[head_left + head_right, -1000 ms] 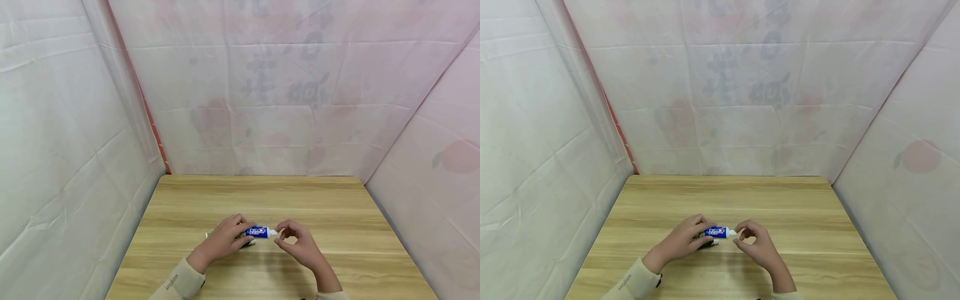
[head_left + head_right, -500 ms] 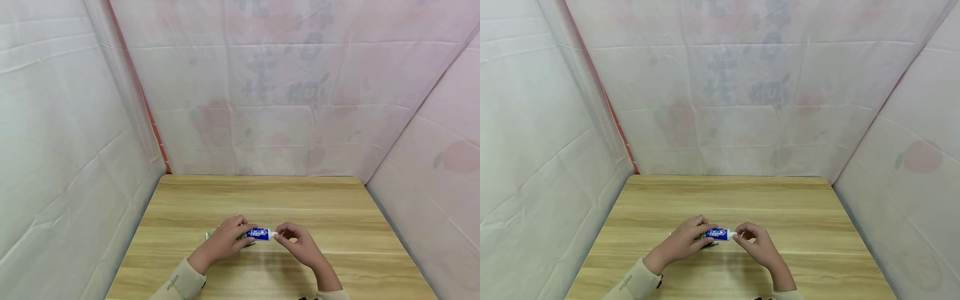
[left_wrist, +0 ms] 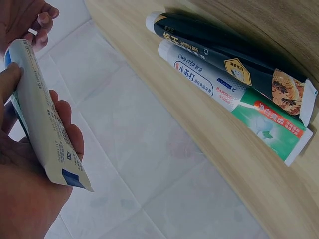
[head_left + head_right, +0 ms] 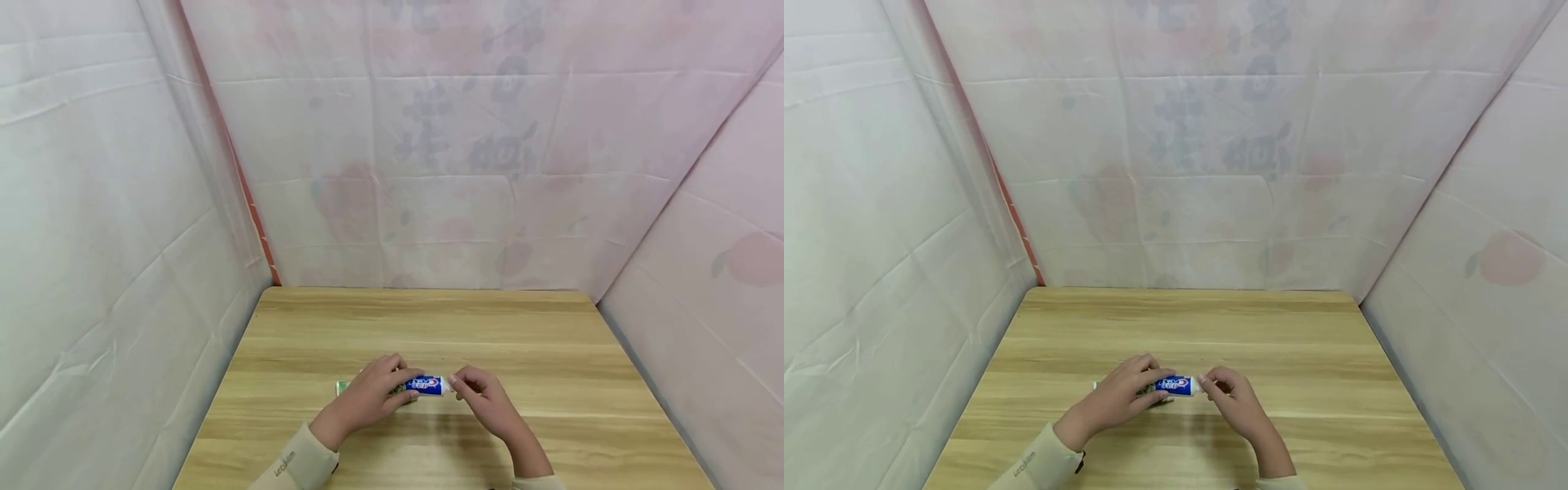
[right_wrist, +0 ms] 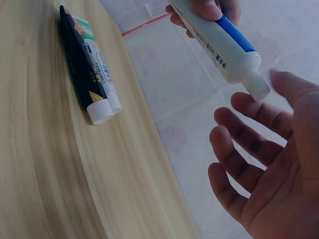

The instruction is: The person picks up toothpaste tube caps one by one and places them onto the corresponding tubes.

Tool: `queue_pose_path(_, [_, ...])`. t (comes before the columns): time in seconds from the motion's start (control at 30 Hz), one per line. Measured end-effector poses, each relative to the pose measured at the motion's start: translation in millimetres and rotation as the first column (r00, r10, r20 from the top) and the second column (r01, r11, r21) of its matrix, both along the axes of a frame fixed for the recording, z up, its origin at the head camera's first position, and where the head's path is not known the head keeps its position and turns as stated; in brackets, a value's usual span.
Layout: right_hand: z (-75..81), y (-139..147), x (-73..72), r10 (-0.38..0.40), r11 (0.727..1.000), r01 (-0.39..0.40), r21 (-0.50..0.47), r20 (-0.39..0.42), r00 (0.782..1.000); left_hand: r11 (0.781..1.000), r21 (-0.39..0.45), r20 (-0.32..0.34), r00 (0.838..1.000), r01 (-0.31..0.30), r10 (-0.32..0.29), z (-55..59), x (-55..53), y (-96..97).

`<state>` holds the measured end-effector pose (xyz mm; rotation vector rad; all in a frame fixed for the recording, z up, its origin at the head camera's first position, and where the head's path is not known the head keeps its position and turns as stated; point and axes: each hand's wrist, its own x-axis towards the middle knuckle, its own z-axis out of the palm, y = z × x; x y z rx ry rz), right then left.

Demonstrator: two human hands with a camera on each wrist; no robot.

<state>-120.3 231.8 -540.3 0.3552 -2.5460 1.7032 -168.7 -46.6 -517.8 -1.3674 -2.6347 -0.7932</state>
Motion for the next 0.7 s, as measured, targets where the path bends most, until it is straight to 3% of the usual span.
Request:
queue_pose_path(0.2, [1.5, 1.1, 5.3, -0.113, 0.994, 0.113, 0.005, 0.081, 0.990, 1.000, -0.018, 0.023, 1.000, -0.016, 0.017, -1.5, 1.2, 0.5])
queue_pose_path(0.4, [2.2, 6.3, 7.8, -0.048, 0.999, 0.047, -0.007, -0.068, 0.997, 1.000, -0.007, 0.018, 1.000, -0.023, 0.023, -2.9, 0.4, -0.2])
queue_pose_path(0.53, [0.7, 7.2, 5.8, 0.028, 0.999, -0.031, -0.019, -0.177, 0.984, 1.000, 0.000, 0.010, 1.000, -0.020, 0.020, -3.8, -0.8, 0.3])
queue_pose_path(0.7, [-0.6, 6.1, 5.2, 0.030, 0.999, -0.037, -0.034, -0.186, 0.982, 1.000, 0.004, 0.017, 1.000, -0.015, 0.015, -3.2, -0.9, 2.1])
